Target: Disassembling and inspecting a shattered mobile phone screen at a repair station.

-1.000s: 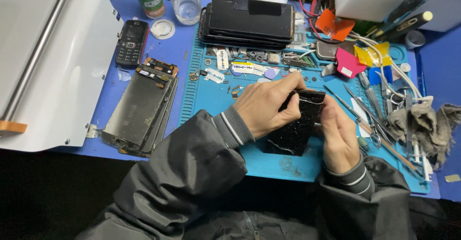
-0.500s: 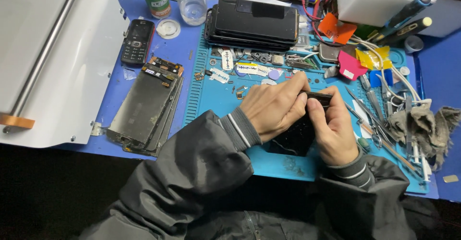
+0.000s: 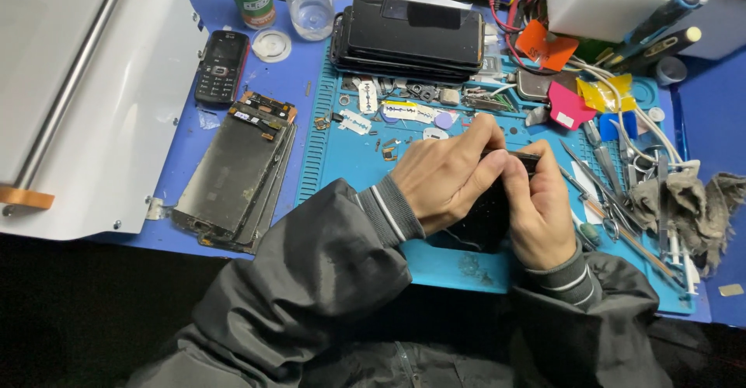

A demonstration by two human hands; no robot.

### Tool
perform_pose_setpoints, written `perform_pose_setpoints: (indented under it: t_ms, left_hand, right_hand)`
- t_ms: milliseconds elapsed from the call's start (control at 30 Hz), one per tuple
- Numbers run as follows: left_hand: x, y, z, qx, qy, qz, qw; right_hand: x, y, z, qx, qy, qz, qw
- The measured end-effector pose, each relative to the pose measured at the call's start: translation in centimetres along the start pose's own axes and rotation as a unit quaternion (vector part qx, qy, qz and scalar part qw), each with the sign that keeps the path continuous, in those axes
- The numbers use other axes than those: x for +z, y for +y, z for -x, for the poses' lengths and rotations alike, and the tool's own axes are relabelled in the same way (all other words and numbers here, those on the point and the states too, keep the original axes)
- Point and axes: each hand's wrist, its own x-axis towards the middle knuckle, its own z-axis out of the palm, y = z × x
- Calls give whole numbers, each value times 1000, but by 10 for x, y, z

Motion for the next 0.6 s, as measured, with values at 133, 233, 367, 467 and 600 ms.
perform_pose_setpoints:
  t_ms: [133,233,367,467,600]
  left_hand:
    - [4,-2,-2,6,10,-11,1000]
    - [-1,3,-2,10,9,-33,999]
    - [-1,4,-1,16,15,-32,999]
    - [1,0,-2,17,18,-49,998]
    - [2,-1,-2,16,23,-47,998]
  right_hand:
    - [-4,4,4,4,-19,-20,1000]
    - [-7,10,6,15,-20,-58,998]
    - [-8,-2,4,28,30,-75,996]
    - [-5,-2,5,37,51,-70,996]
    - [3,-26,-2,82,107,-139,981]
